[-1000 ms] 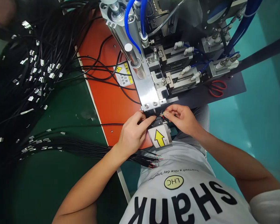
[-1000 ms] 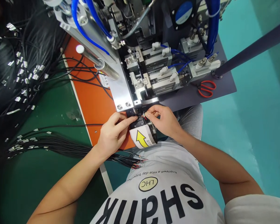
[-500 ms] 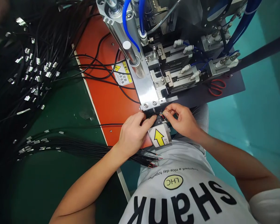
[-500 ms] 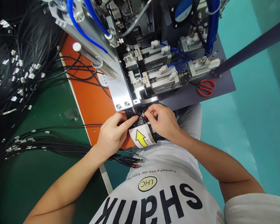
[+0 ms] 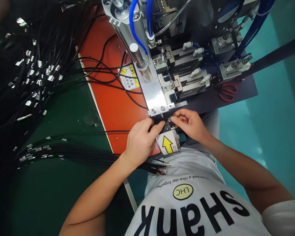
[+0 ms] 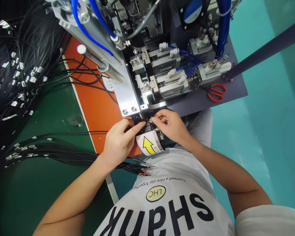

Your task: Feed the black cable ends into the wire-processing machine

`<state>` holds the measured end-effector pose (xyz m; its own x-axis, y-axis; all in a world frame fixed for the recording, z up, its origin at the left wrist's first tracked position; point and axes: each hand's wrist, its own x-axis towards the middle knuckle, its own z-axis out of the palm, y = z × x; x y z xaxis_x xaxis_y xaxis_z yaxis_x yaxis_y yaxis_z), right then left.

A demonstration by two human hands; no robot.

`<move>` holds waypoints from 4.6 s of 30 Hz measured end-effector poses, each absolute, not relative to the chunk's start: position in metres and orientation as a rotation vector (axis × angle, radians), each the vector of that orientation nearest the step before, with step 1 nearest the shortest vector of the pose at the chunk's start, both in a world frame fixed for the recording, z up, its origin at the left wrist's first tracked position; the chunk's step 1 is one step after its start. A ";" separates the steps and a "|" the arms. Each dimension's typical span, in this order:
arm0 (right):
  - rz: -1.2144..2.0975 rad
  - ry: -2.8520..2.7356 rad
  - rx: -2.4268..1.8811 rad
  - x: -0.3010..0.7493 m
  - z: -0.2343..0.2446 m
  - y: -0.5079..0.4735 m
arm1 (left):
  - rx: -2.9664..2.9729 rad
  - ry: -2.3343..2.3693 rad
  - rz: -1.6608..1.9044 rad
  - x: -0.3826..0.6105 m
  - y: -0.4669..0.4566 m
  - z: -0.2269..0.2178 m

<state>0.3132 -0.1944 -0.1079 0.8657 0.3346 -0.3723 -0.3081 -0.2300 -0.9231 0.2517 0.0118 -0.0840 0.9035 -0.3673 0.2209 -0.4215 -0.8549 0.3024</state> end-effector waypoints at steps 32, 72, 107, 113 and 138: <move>0.594 0.207 -1.517 0.293 -0.108 -0.190 | 2.684 -0.676 0.167 0.251 0.016 -0.085; 0.764 0.180 -1.364 0.312 -0.106 -0.188 | 2.580 -0.408 0.170 0.242 0.012 -0.080; 0.578 0.379 -1.422 0.279 -0.107 -0.254 | 2.586 -0.593 -0.285 0.210 0.065 -0.032; 0.599 0.423 -1.469 0.276 -0.106 -0.270 | 2.797 -0.952 -0.413 0.168 0.057 -0.033; 0.639 -0.941 -1.891 0.226 -0.015 -0.171 | 2.500 -0.177 -0.083 0.178 0.141 -0.003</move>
<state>0.2261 -0.1712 -0.0150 0.5768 0.8152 -0.0522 0.3495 -0.3041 -0.8862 0.1781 0.1407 -0.0027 0.9891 -0.1464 -0.0175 -0.1074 -0.7969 0.5945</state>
